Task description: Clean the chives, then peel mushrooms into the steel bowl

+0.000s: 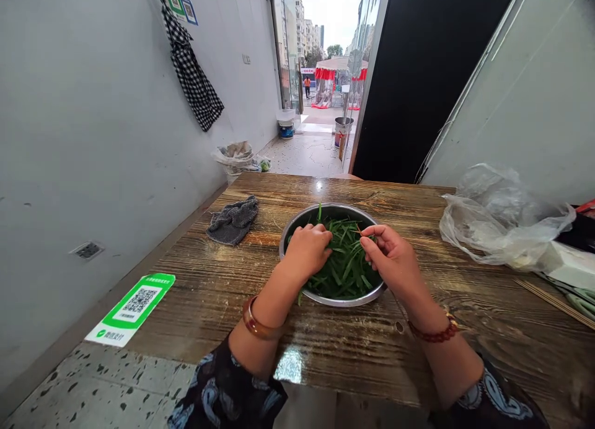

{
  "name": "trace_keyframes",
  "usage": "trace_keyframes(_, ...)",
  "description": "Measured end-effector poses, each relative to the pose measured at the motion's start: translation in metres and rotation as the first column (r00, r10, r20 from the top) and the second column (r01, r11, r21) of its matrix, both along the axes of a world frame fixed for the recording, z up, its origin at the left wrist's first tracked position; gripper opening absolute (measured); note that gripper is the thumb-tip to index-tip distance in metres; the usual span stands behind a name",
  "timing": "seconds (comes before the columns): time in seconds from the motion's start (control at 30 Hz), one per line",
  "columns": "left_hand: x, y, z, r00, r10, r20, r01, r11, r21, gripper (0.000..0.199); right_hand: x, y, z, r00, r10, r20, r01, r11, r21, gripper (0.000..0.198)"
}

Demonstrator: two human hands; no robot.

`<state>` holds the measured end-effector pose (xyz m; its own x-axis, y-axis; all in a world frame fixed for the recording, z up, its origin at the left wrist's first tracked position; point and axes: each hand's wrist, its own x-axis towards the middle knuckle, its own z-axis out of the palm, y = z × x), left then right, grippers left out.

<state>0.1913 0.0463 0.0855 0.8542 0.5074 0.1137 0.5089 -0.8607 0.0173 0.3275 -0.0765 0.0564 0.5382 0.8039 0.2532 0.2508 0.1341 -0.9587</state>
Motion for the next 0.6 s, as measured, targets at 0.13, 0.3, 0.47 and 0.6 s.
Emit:
trace_keyframes(0.13, -0.001, 0.008, 0.0, 0.958, 0.104, 0.267, -0.064, 0.986, -0.157, 0.016, -0.001, 0.0, -0.001, 1.0, -0.003, -0.003, 0.003, 1.0, 0.0, 0.026)
trace_keyframes(0.3, -0.001, 0.018, -0.001, 0.756, 0.287, 0.588, 0.114, 0.828, -0.549, 0.014, -0.001, 0.0, -0.002, 1.0, 0.017, -0.016, -0.017, 1.0, 0.01, 0.026)
trace_keyframes(0.47, 0.0, 0.016, 0.001, 0.66, 0.356, 0.662, 0.297, 0.686, -0.665, 0.01, 0.0, 0.001, -0.003, 1.0, 0.018, 0.001, -0.018, 1.0, 0.015, 0.025)
trace_keyframes(0.6, 0.0, 0.016, 0.0, 0.673, 0.329, 0.663, 0.269, 0.726, -0.633, 0.01, -0.001, 0.0, -0.003, 1.0, 0.016, 0.004, -0.016, 1.0, 0.011, 0.026)
